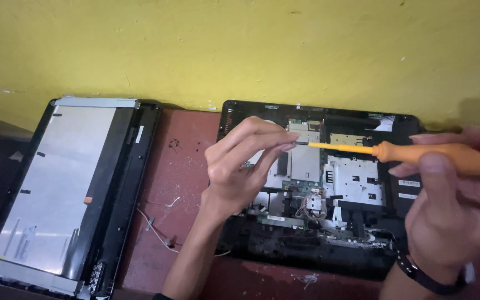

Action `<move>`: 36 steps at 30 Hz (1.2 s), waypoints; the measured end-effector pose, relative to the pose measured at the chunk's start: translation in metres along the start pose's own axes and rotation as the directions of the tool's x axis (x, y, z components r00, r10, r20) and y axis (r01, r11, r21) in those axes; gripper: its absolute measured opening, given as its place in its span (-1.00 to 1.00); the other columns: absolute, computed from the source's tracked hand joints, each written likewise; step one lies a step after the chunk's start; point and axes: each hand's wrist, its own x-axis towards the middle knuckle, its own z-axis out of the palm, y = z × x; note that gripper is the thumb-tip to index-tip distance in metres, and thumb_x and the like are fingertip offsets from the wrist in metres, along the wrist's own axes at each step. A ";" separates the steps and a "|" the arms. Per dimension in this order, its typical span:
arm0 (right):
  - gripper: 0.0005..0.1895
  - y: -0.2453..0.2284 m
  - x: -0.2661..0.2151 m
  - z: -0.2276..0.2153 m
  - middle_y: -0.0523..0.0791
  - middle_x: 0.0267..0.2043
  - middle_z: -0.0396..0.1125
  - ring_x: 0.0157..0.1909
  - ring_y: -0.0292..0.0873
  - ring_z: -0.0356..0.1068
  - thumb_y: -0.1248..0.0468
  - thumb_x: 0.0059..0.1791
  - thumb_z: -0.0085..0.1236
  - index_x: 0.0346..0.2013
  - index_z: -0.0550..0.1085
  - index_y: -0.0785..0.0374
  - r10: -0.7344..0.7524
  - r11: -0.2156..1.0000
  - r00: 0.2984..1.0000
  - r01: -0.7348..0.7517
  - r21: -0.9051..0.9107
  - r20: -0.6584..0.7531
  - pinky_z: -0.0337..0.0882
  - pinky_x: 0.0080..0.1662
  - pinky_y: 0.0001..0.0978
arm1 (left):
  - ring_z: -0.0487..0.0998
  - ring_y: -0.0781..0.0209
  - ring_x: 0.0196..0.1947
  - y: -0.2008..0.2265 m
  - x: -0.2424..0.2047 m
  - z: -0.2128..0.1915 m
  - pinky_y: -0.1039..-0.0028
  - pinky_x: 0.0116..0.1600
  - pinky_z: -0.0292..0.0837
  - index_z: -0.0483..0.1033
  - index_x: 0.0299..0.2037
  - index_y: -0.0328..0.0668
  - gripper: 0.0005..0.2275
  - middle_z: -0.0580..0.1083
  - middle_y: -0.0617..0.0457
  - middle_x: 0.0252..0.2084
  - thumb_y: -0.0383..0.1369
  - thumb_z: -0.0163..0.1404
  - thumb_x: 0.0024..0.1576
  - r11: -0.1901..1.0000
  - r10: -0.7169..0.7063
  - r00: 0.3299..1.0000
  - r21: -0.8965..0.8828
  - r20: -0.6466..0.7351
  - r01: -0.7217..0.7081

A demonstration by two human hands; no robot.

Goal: The person uses a screwdriver to remove screws from the internal components of a disassembled laptop. They then pick up a hard drive and place it into the drive bay, securing it with additional screws.

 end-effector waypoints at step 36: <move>-0.40 0.075 0.016 0.071 0.31 0.14 0.37 0.14 0.17 0.51 0.66 0.15 0.21 0.38 0.15 0.36 -0.143 0.984 0.985 0.131 0.118 0.099 0.64 0.15 -0.12 | 0.52 0.03 0.12 -0.092 -0.053 0.036 0.26 0.25 0.48 0.44 0.19 -0.28 -0.67 0.52 -0.08 0.08 -0.43 0.13 0.23 0.939 -0.343 0.915 0.115 0.215 0.325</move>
